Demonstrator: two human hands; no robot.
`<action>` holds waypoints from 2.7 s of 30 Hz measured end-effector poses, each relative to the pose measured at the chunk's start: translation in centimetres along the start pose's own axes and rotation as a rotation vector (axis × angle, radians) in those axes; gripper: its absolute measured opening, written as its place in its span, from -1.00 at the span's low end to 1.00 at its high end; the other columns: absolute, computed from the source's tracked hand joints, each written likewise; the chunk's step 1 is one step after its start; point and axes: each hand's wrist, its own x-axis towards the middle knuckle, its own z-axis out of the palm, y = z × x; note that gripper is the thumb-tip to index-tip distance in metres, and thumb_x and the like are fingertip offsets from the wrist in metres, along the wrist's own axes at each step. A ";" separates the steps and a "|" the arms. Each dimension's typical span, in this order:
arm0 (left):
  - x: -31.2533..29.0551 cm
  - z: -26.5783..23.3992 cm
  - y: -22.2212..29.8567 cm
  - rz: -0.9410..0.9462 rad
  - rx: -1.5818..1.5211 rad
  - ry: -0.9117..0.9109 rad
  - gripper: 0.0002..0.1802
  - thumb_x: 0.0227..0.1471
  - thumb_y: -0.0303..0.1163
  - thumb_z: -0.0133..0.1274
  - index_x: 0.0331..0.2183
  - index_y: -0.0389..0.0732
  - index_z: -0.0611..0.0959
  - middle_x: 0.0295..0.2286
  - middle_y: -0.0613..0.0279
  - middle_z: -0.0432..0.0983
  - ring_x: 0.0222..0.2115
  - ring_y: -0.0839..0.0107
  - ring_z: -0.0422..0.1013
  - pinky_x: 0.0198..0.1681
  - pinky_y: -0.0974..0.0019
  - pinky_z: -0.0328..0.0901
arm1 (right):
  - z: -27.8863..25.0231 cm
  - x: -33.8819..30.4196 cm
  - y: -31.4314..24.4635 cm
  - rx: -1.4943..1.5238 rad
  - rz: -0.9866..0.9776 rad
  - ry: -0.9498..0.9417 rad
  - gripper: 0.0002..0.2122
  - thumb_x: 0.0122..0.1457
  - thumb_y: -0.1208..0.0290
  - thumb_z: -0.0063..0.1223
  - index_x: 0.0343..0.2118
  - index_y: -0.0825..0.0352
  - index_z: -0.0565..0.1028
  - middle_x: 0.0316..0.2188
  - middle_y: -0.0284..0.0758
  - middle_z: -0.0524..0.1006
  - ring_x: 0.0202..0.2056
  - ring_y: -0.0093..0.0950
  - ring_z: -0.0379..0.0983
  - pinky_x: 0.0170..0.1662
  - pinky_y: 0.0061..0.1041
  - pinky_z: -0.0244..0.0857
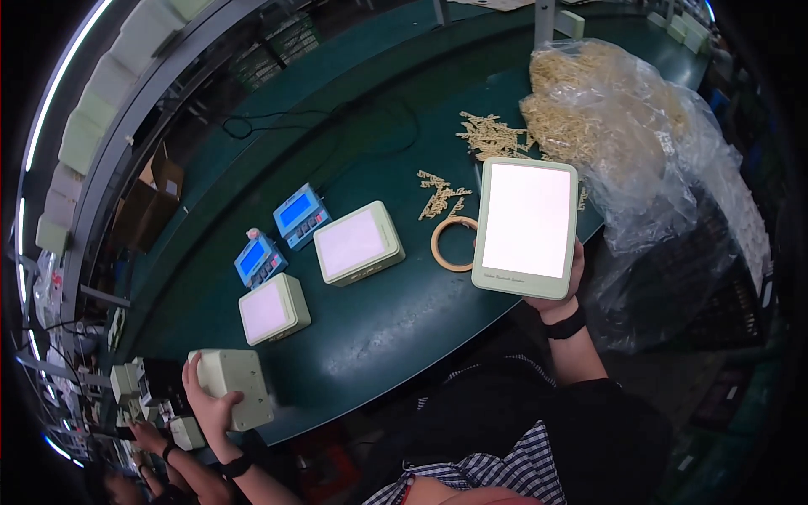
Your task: The person tests the light and sound of electronic speakers, marks the back of one with a pen, and applies decorative labels to the speaker grilles. After checking the functions, the person stacks the completed devices on the workbench.
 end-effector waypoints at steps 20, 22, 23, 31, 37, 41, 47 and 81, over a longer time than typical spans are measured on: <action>-0.7 11.3 17.8 0.720 -0.075 -0.503 -0.02 -0.72 -0.24 0.24 0.02 0.14 0.55 0.21 -0.06 0.12 0.06 -0.06 0.21 0.04 0.06 0.14 | -0.2 -1.3 2.4 0.044 0.184 -0.245 -0.19 -0.03 0.07 0.13 0.31 0.25 0.13 0.27 -0.19 0.21 0.28 -0.15 0.11 0.29 -0.05 0.00; -0.9 11.3 17.9 0.712 -0.070 -0.501 -0.02 -0.72 -0.24 0.24 0.02 0.15 0.55 0.21 -0.05 0.12 0.07 -0.06 0.20 0.05 0.06 0.14 | -0.3 -0.9 3.1 0.120 0.198 -0.260 -0.19 -0.05 0.15 0.13 0.31 0.27 0.12 0.28 -0.17 0.19 0.28 -0.13 0.10 0.29 -0.03 -0.01; -0.9 11.3 18.0 0.707 -0.067 -0.499 -0.02 -0.71 -0.24 0.24 0.02 0.16 0.55 0.21 -0.05 0.12 0.07 -0.06 0.20 0.05 0.06 0.13 | -0.3 -0.8 3.4 0.158 0.207 -0.267 -0.19 -0.05 0.18 0.12 0.31 0.27 0.12 0.29 -0.16 0.18 0.29 -0.13 0.10 0.29 -0.02 -0.02; -0.9 11.3 17.9 0.711 -0.068 -0.480 -0.05 -0.70 -0.23 0.21 0.01 0.11 0.55 0.21 -0.02 0.13 0.09 -0.07 0.21 0.07 0.03 0.14 | -1.2 -0.4 4.7 0.156 0.233 -0.336 -0.21 -0.06 0.28 0.14 0.29 0.38 0.13 0.23 -0.08 0.26 0.25 -0.09 0.17 0.29 -0.03 0.02; -1.0 11.4 17.7 0.708 -0.080 -0.481 -0.05 -0.70 -0.24 0.21 0.01 0.10 0.55 0.22 -0.02 0.13 0.09 -0.07 0.21 0.07 0.04 0.14 | -0.2 -0.3 5.0 0.235 0.244 -0.383 -0.23 -0.02 0.27 0.13 0.28 0.40 0.13 0.20 -0.07 0.30 0.21 -0.08 0.23 0.27 -0.04 0.07; -1.1 11.4 17.6 0.704 -0.083 -0.482 -0.04 -0.70 -0.24 0.22 0.02 0.13 0.54 0.22 -0.04 0.12 0.09 -0.07 0.20 0.07 0.06 0.13 | 0.4 -0.3 5.3 0.188 0.225 -0.373 -0.23 0.05 0.13 0.12 0.29 0.39 0.13 0.21 -0.09 0.30 0.21 -0.09 0.24 0.25 -0.05 0.10; -0.8 11.2 17.5 0.712 -0.072 -0.507 0.00 -0.69 -0.24 0.23 0.06 0.17 0.52 0.22 -0.06 0.11 0.09 -0.05 0.20 0.11 0.05 0.11 | -2.9 0.3 5.3 -0.140 0.167 0.087 -0.08 0.06 -0.25 -0.02 0.36 0.20 -0.07 0.32 -0.11 0.04 0.25 0.05 0.09 0.13 0.35 0.09; 14.8 30.9 35.5 0.454 0.383 -0.892 -0.68 -0.23 -0.27 0.36 -0.46 -0.30 0.66 -0.53 0.07 0.62 -0.48 0.31 0.58 -0.39 0.30 0.46 | -0.3 -5.1 -4.5 0.231 -0.022 -0.128 -0.24 0.23 -0.19 -0.18 0.37 0.09 -0.09 0.34 -0.04 -0.07 0.17 0.04 0.19 0.10 0.36 0.12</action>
